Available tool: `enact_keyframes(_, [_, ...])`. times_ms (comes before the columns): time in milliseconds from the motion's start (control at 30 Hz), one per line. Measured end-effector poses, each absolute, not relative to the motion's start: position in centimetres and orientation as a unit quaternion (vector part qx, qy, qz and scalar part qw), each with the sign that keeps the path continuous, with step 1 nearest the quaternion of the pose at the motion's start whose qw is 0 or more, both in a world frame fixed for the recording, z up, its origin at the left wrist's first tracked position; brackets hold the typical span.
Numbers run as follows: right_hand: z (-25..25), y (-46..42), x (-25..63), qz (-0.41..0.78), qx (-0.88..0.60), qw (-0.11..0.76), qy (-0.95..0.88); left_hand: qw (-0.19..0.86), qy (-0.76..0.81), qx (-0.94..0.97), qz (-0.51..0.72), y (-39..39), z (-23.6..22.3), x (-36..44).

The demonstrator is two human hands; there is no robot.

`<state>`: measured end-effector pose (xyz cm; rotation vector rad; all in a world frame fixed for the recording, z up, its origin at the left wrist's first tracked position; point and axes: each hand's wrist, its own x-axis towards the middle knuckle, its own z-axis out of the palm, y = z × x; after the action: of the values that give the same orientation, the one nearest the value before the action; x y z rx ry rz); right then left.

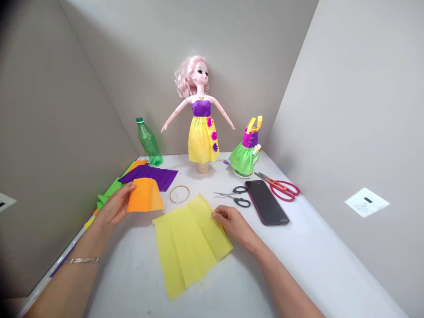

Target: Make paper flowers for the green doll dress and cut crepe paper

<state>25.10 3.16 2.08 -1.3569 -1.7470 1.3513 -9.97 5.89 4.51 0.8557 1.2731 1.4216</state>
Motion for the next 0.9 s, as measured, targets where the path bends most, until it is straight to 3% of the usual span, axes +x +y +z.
enact_keyframes(400, [1.5, 3.2, 25.2, 0.482, -0.51, 0.272, -0.658, 0.622, 0.476, 0.21, 0.585, 5.0, 4.6, -7.9])
enact_keyframes(600, [2.3, 2.9, 24.8, 0.354, -0.517, 0.414, -0.66, 0.685, 0.436, 0.252, 0.526, 3.0, 4.8, -2.4])
enact_keyframes(767, [4.4, 1.2, 24.2, 0.491, -0.399, 0.368, -0.682, 0.734, 0.373, 0.382, 0.42, 1.1, 4.7, 1.9])
enact_keyframes(900, [4.6, 0.5, 23.9, 0.579, -0.388, 0.344, -0.63, 0.649, 0.429, 0.459, 0.429, 0.7, 3.6, 2.9])
